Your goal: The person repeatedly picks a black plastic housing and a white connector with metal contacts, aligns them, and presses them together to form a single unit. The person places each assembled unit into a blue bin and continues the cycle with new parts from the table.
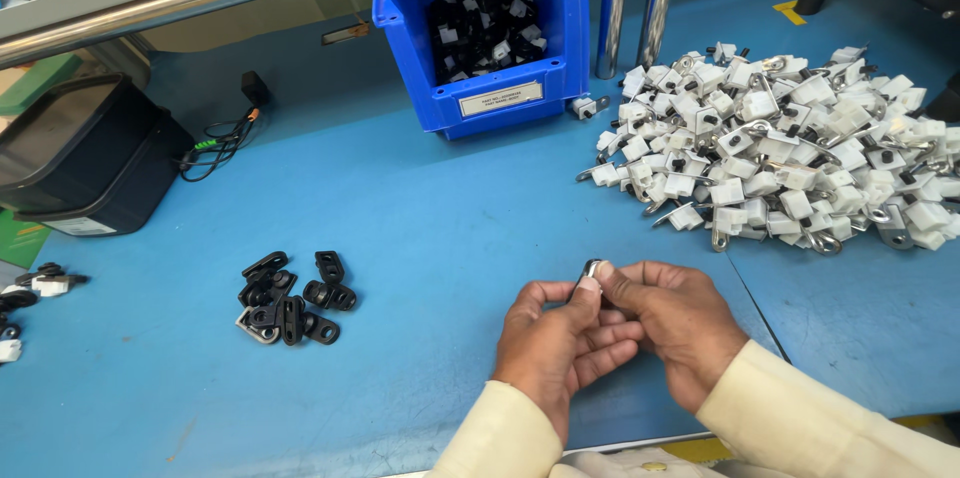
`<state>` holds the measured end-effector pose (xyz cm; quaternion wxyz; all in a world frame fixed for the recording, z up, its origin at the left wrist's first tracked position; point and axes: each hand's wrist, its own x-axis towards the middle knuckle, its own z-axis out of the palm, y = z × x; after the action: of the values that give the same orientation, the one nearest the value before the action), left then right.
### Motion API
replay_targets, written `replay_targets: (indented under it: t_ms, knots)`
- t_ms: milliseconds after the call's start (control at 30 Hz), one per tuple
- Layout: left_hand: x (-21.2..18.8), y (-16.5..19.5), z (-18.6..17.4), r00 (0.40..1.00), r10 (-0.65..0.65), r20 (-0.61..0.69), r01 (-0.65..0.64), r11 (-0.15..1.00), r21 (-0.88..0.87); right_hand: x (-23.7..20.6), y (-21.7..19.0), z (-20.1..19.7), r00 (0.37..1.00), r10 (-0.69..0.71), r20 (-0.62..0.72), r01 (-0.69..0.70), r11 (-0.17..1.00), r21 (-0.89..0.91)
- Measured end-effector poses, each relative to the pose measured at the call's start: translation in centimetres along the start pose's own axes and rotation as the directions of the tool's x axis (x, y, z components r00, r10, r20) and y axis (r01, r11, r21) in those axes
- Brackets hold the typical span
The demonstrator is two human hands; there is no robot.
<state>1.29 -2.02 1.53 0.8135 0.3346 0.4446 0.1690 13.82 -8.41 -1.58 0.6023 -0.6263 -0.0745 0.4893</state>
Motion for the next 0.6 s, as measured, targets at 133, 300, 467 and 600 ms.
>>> replay_targets:
  t_ms: [133,300,467,600]
  knots:
    - [0.0,0.0,0.7,0.994,-0.004,-0.107,0.004,1.0,0.006,0.3,0.5,0.2,0.997,-0.006,-0.082,0.007,1.0,0.005]
    - [0.1,-0.4,0.0,0.996,-0.038,-0.086,0.038,0.999,0.003,-0.6,-0.4,0.0,0.985,0.141,-0.097,-0.145,0.989,-0.034]
    - [0.1,-0.7,-0.8,0.996,-0.066,-0.053,0.067,0.998,0.005,-1.3,-1.0,-0.3,0.991,0.137,0.004,-0.136,0.986,-0.093]
    - [-0.1,-0.5,-0.5,0.997,-0.046,-0.067,0.052,0.996,0.078,-0.7,-0.6,-0.6,0.999,0.037,0.01,-0.035,0.989,-0.142]
